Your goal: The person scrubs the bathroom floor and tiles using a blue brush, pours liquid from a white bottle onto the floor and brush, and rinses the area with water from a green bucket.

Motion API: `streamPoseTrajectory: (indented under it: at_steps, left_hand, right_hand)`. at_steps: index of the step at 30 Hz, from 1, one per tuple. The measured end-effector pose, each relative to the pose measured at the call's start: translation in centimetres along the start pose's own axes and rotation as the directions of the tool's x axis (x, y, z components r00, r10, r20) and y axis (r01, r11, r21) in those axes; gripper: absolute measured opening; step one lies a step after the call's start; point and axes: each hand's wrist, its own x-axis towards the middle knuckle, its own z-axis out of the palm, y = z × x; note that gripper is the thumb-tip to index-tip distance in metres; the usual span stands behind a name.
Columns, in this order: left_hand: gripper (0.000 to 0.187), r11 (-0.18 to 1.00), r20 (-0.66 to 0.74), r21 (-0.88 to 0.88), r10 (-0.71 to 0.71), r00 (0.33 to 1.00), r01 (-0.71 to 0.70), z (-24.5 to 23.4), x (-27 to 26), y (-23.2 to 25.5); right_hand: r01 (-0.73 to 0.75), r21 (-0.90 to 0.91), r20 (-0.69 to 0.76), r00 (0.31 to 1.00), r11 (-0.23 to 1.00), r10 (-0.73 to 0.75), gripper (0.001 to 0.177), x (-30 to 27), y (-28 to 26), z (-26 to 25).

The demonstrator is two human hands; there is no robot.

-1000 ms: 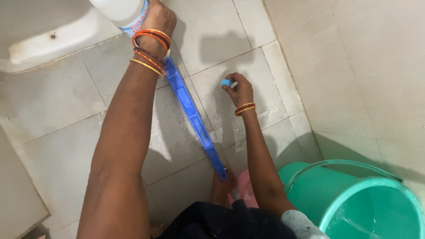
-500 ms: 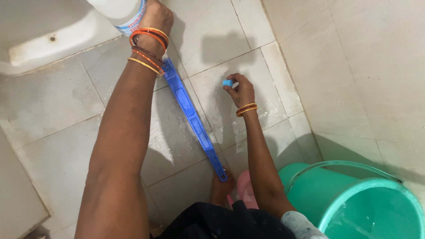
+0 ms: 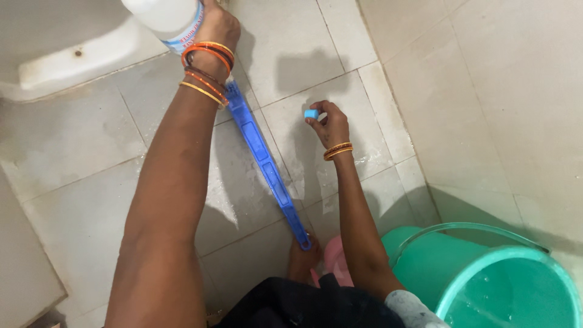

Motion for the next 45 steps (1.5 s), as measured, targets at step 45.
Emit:
streamPoseTrajectory:
  at_steps: [45]
  left_hand:
    - [0.024,-0.533,0.478,-0.841,-0.656,0.585,0.090,2.1,-16.9,-4.7]
  right_hand:
    - [0.824,-0.445,0.427,0.540,0.351,-0.725,0.044,8.7,-30.0,5.4]
